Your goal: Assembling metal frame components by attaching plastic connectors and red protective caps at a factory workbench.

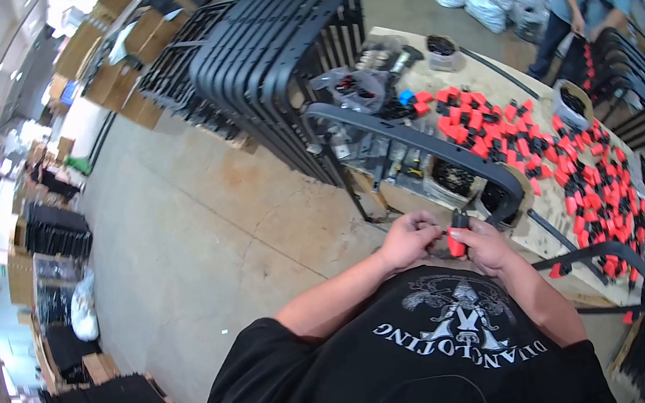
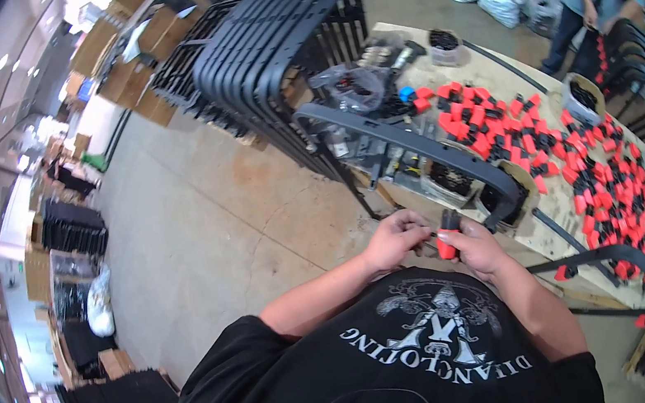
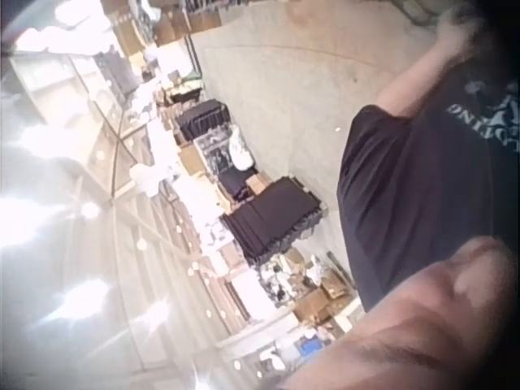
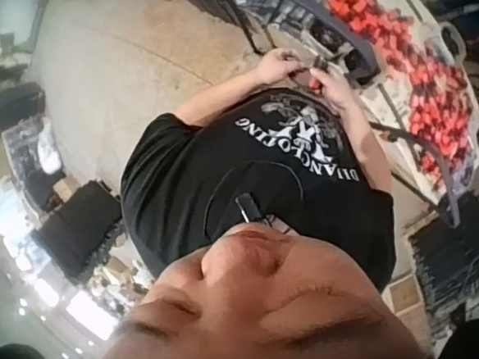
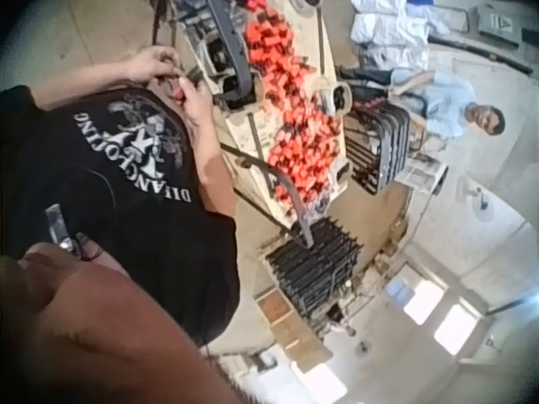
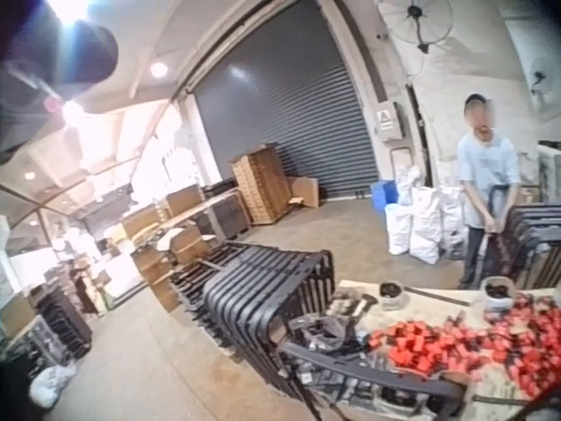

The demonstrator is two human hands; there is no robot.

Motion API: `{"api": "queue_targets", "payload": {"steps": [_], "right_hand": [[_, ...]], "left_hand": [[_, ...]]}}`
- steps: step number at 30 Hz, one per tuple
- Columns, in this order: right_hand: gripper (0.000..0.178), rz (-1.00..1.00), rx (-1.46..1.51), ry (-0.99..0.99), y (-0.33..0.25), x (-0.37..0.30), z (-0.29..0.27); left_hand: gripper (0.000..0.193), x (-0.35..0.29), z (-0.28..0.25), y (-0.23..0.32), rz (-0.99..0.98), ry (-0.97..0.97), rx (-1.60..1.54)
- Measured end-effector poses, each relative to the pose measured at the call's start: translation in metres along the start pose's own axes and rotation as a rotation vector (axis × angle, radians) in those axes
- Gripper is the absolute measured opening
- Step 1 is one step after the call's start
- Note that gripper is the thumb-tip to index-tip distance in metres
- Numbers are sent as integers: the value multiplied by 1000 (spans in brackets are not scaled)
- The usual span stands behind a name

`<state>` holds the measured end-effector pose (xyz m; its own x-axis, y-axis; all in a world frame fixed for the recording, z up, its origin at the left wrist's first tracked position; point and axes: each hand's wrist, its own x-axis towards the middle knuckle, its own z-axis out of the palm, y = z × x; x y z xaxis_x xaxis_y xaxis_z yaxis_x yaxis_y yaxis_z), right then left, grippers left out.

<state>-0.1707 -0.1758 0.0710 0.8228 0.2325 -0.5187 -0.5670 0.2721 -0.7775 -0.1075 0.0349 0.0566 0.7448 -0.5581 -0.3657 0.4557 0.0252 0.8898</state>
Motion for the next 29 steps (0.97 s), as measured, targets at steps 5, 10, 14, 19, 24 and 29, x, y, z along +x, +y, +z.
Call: {"api": "queue_targets", "payload": {"steps": [5, 10, 14, 19, 24, 29], "right_hand": [[20, 35, 180, -1, 4, 10, 7], [25, 73, 45, 33, 10, 33, 21], [32, 147, -104, 36, -2, 67, 52], [39, 147, -206, -31, -8, 136, 92], [40, 57, -349, -64, -6, 221, 143], [37, 82, -404, -9, -2, 280, 190]], "left_hand": [[6, 5, -49, -16, -56, 57, -103], [9, 15, -104, -8, -108, 180, -87], [15, 28, -165, 3, -48, 389, -98], [12, 42, -249, 19, 35, 543, -315], [14, 60, -312, 34, 82, 540, -385], [21, 82, -349, 34, -31, 545, -258]]}}
